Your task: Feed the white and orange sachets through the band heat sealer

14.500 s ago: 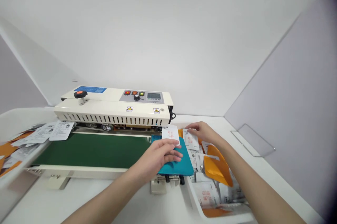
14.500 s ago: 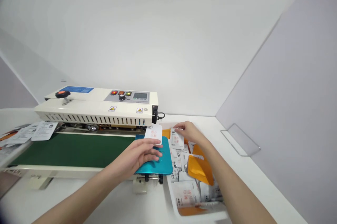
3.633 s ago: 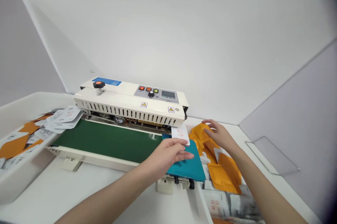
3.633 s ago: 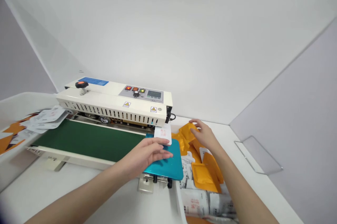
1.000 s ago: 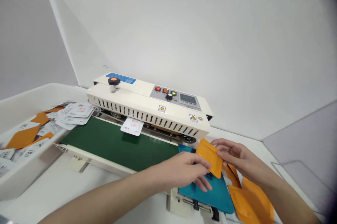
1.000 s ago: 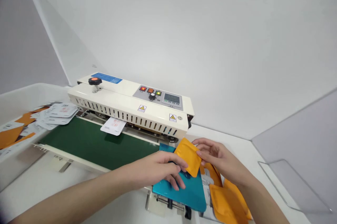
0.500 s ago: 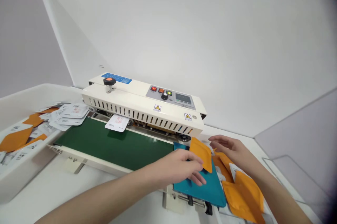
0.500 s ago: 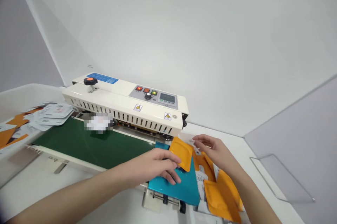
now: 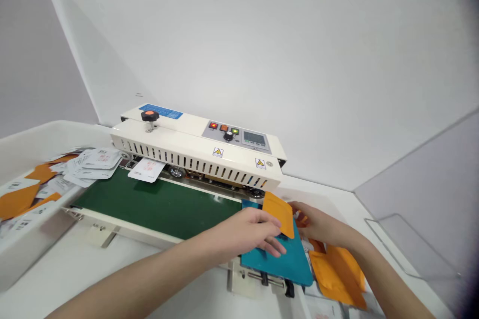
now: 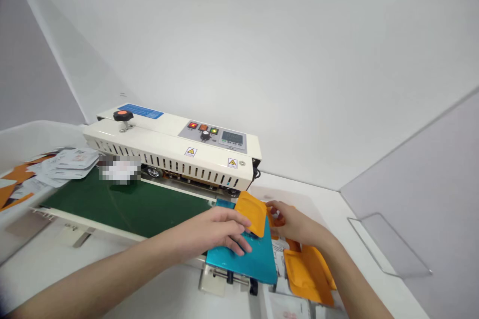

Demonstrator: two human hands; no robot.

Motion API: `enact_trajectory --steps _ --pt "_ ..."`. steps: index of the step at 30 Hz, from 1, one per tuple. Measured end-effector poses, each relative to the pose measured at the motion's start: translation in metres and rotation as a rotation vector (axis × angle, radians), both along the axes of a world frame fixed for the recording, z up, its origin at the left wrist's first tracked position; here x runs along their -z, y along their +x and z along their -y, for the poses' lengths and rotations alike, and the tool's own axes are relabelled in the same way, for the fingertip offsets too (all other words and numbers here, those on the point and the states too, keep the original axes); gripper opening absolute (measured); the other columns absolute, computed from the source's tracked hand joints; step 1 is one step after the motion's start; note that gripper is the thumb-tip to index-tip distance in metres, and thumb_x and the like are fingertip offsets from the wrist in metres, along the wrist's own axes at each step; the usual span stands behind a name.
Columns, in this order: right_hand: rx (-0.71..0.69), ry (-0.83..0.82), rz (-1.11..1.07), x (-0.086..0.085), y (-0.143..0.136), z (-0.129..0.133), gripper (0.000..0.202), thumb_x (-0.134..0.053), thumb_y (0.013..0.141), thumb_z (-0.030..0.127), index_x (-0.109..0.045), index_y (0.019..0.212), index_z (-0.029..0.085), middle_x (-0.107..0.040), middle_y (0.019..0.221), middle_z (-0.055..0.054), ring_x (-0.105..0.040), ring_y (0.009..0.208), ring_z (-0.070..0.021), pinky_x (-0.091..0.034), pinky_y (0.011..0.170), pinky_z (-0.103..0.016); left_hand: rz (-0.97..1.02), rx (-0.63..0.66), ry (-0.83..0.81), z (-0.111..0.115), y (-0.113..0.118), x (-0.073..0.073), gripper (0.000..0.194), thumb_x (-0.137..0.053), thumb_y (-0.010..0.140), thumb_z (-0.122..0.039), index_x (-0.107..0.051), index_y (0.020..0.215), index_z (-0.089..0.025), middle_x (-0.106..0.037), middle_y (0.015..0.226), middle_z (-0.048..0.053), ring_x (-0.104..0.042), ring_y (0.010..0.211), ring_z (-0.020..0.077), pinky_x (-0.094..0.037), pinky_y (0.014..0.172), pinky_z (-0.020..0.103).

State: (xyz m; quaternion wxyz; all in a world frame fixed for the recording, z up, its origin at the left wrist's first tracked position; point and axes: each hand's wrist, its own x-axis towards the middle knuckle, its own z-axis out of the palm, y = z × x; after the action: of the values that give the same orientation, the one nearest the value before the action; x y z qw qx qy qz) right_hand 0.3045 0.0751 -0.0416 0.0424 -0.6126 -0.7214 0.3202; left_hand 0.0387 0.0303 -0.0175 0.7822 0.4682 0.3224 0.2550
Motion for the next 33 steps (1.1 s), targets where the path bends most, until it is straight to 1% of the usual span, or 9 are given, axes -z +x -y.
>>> enact_trajectory --steps 3,6,8,13,18,22,25,28,33 --pt "-0.035 0.059 0.092 0.001 -0.006 -0.001 0.051 -0.067 0.061 0.027 -0.059 0.110 0.020 -0.064 0.102 -0.009 -0.062 0.088 -0.0253 -0.052 0.074 -0.032 0.015 0.008 0.003 -0.001 0.001 0.003 0.026 -0.058 0.082 -0.029 -0.063 0.101 -0.012 -0.066 0.101 0.014 -0.068 0.087 0.0201 -0.052 0.082 0.036" --pt "-0.053 0.076 0.133 0.006 -0.005 -0.003 0.051 -0.067 0.060 0.028 -0.058 0.109 0.020 -0.062 0.104 -0.009 -0.061 0.087 -0.0254 -0.051 0.074 -0.032 0.019 0.003 0.007 -0.001 0.001 0.004 0.025 -0.058 0.083 -0.029 -0.062 0.100 -0.011 -0.066 0.102 0.014 -0.068 0.085 0.0197 -0.053 0.081 0.036" --pt "-0.037 0.079 0.117 0.010 -0.001 -0.005 0.049 -0.067 0.061 0.028 -0.058 0.108 0.020 -0.061 0.105 -0.009 -0.061 0.086 -0.0251 -0.052 0.073 -0.032 0.018 0.002 0.008 0.000 0.001 0.003 0.024 -0.056 0.084 -0.028 -0.062 0.100 -0.011 -0.066 0.102 0.014 -0.068 0.085 0.0193 -0.053 0.080 0.034" --pt "0.018 0.150 0.074 0.015 0.003 -0.010 0.031 -0.060 0.066 0.025 -0.060 0.097 0.020 -0.064 0.095 -0.007 -0.061 0.083 -0.0230 -0.050 0.071 -0.031 0.017 -0.002 0.002 0.000 0.001 0.001 0.023 -0.054 0.084 -0.024 -0.061 0.101 -0.011 -0.065 0.105 0.015 -0.068 0.085 0.0193 -0.053 0.078 0.034" --pt "-0.012 0.144 0.027 0.016 0.005 -0.014 0.024 -0.056 0.071 0.024 -0.060 0.094 0.021 -0.066 0.084 -0.004 -0.061 0.074 -0.0205 -0.049 0.068 -0.031 0.029 -0.013 0.002 -0.001 0.001 0.006 0.028 -0.055 0.083 -0.026 -0.059 0.107 -0.011 -0.066 0.103 0.016 -0.069 0.086 0.0218 -0.054 0.079 0.036" --pt "-0.035 0.140 -0.005 0.018 0.006 -0.014 0.025 -0.058 0.073 0.028 -0.060 0.097 0.021 -0.068 0.089 -0.005 -0.062 0.076 -0.0213 -0.049 0.066 -0.030 0.031 -0.058 -0.038 0.001 0.002 0.008 0.037 -0.055 0.083 -0.025 -0.054 0.118 -0.012 -0.065 0.106 0.016 -0.068 0.091 0.0236 -0.054 0.080 0.037" --pt "-0.038 0.123 -0.010 0.017 0.005 -0.013 0.024 -0.058 0.074 0.030 -0.060 0.096 0.021 -0.069 0.089 -0.005 -0.063 0.076 -0.0214 -0.049 0.066 -0.030 0.028 -0.106 -0.039 0.005 0.001 0.004 0.038 -0.055 0.082 -0.022 -0.053 0.119 -0.013 -0.062 0.115 0.017 -0.067 0.095 0.0241 -0.054 0.079 0.036" --pt "-0.045 0.124 -0.005 0.016 0.004 -0.013 0.022 -0.059 0.074 0.031 -0.061 0.094 0.021 -0.069 0.089 -0.005 -0.063 0.077 -0.0214 -0.050 0.067 -0.030 0.043 -0.155 -0.069 0.009 0.000 -0.004 0.035 -0.056 0.081 -0.017 -0.054 0.115 -0.011 -0.057 0.123 0.019 -0.067 0.093 0.0226 -0.054 0.077 0.033" --pt "-0.051 0.127 0.007 0.012 0.002 -0.013 0.024 -0.058 0.076 0.034 -0.062 0.096 0.022 -0.069 0.093 -0.005 -0.064 0.080 -0.0222 -0.050 0.071 -0.031 0.106 -0.257 -0.132 0.015 -0.010 -0.013 0.033 -0.052 0.084 -0.014 -0.052 0.116 -0.007 -0.063 0.106 0.018 -0.069 0.084 0.0188 -0.053 0.080 0.031"
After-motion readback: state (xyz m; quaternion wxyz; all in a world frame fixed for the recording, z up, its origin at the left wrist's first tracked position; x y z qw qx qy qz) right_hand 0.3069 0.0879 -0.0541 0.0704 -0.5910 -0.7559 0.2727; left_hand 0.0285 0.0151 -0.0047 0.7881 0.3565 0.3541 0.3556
